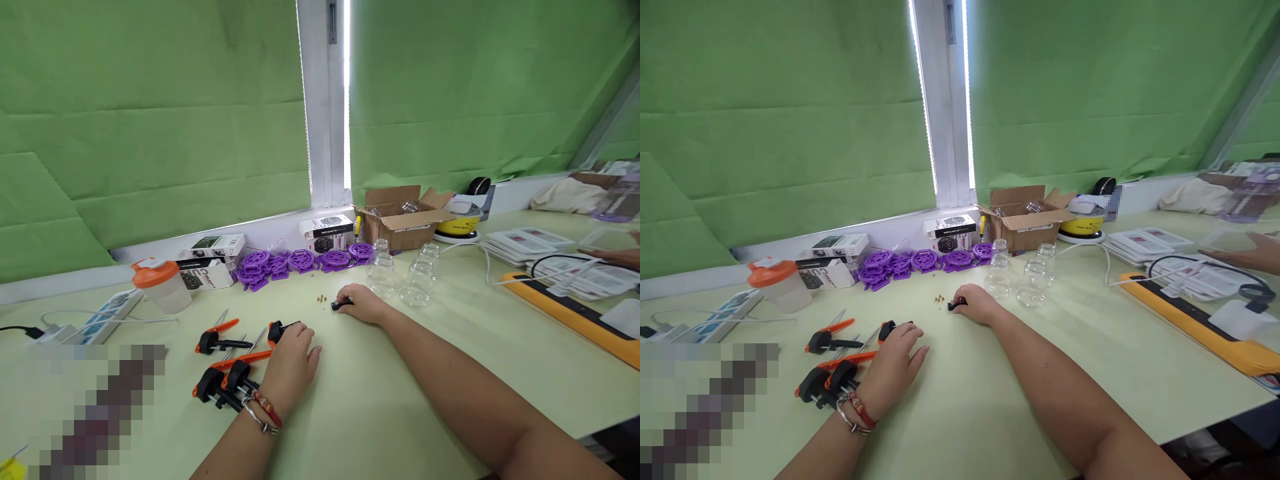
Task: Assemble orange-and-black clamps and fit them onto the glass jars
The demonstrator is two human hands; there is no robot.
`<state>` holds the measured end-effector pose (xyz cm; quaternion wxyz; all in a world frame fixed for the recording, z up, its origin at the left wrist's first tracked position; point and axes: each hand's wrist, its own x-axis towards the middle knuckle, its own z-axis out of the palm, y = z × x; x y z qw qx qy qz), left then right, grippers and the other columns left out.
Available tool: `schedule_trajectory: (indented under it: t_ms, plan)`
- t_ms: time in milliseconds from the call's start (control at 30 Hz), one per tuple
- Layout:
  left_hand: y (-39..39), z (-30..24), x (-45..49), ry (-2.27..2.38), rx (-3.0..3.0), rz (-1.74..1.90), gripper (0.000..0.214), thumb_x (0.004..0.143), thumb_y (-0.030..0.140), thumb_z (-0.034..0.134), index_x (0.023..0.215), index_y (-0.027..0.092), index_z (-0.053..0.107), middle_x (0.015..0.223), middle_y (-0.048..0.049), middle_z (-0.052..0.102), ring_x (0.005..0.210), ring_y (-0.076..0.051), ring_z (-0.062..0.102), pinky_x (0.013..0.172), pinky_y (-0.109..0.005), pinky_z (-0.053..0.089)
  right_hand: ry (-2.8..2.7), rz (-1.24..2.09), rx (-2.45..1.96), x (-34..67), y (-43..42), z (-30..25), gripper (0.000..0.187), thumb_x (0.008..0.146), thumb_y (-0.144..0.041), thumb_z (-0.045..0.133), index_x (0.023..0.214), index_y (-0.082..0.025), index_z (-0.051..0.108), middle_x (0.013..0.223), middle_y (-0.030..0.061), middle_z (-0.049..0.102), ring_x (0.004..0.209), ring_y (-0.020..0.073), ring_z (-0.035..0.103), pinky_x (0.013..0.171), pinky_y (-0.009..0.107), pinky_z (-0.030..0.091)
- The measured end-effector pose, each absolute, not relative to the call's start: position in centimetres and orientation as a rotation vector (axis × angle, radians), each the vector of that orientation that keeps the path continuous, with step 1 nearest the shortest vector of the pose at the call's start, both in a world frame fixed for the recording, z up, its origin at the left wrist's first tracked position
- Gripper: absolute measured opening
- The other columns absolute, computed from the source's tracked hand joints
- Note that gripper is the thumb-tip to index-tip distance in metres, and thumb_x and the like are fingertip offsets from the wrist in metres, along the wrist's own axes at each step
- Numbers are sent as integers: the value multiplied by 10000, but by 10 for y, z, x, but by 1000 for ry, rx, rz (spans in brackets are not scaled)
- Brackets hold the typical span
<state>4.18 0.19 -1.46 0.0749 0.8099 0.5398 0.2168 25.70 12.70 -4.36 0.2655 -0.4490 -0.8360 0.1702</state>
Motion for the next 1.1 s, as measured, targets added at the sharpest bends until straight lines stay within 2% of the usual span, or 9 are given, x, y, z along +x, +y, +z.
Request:
schedule_trajectory:
  t_ms: [267,433,533,633,700,867,967,1033,1100]
  plan:
    - [3,-3,32,1676,2456,763,189,833,194,434,926,175,597,967,-91,583,919,-216,544,801,-354,458,-2257,454,-1235,257,123,-42,111,696,-218,661,801,-184,651,855,36,640,846,179,550,770,296,419]
    - [16,13,-9,2193,2259,958,281,843,180,344,889,153,621,911,-112,620,890,-237,566,791,-365,441,-2202,431,-1190,262,121,-44,168,681,-261,679,831,-203,633,972,47,632,961,211,532,833,342,419]
    - [19,12,-21,2278,2163,739,294,824,308,426,978,139,610,971,-127,643,882,-252,589,785,-373,427,-2115,424,-1169,261,115,-42,174,682,-276,680,834,-211,624,1050,56,618,1028,225,513,844,360,426]
    - [17,7,-14,2173,2222,441,385,768,415,522,1057,165,575,874,-99,674,852,-265,605,779,-380,396,-2076,478,-1094,250,101,-37,155,715,-296,656,844,-213,631,1026,56,630,989,215,541,850,360,429]
    - [13,5,-5,2104,2324,344,326,762,403,538,1001,185,578,835,-85,676,829,-262,608,781,-380,371,-2102,569,-1027,237,87,-34,174,763,-306,610,902,-207,640,987,55,645,908,189,572,832,334,440]
    - [6,9,8,2008,2466,298,153,785,335,525,827,195,569,783,-66,671,768,-240,609,756,-361,346,-2252,664,-1022,192,60,-33,369,840,-284,501,1199,-211,547,1145,92,594,843,167,586,780,297,439]
    - [6,11,8,1964,2482,317,143,801,316,513,877,207,568,779,-47,671,765,-227,610,750,-345,344,-2365,601,-1133,177,57,-35,230,848,-252,465,934,-174,664,855,81,652,753,182,582,678,278,414]
    - [8,11,4,1999,2477,292,166,805,323,514,905,203,572,785,-54,673,779,-233,610,758,-348,344,-2349,606,-1185,177,57,-36,248,854,-240,440,758,-176,659,711,50,629,670,168,561,615,263,387]
    - [13,10,-4,2066,2465,249,191,798,338,530,906,190,584,784,-70,677,794,-247,609,772,-363,345,-2270,633,-1196,182,59,-38,281,866,-253,418,705,-182,637,645,23,594,604,151,527,567,253,367]
